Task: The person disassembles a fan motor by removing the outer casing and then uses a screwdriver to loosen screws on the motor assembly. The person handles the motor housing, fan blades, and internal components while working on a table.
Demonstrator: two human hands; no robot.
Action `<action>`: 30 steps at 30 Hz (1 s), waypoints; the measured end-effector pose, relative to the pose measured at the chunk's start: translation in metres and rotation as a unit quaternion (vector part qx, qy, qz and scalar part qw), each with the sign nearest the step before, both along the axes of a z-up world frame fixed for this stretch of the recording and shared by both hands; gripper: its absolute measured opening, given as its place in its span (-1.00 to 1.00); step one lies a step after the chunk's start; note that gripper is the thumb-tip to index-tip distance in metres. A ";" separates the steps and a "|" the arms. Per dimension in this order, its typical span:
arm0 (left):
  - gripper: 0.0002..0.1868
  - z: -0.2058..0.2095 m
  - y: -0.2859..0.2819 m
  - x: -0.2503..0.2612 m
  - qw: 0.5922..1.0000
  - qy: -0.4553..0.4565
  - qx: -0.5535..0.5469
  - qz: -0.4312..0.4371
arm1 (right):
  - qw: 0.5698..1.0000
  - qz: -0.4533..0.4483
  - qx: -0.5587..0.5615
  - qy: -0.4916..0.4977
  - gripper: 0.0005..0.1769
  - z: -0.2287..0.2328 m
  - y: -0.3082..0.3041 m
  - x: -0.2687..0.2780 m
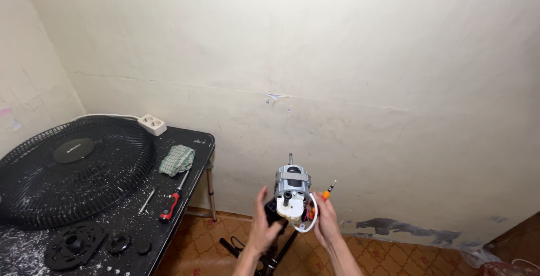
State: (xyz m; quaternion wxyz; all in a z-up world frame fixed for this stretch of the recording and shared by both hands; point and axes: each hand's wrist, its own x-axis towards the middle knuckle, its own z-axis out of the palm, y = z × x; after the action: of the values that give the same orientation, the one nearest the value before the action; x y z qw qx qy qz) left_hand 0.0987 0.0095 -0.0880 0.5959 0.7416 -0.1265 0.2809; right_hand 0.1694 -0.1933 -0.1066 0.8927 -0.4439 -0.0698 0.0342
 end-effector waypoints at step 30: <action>-0.65 0.005 -0.008 -0.016 0.992 0.062 -0.076 -0.074 | 0.975 0.137 0.115 0.130 -0.63 -0.016 0.028 -0.036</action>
State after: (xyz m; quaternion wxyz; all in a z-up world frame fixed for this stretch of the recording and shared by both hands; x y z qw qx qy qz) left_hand 0.0825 0.0015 -0.0833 0.6761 0.6989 -0.1226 0.1983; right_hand 0.1336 -0.1649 -0.1229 0.9260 -0.3166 -0.0169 0.2048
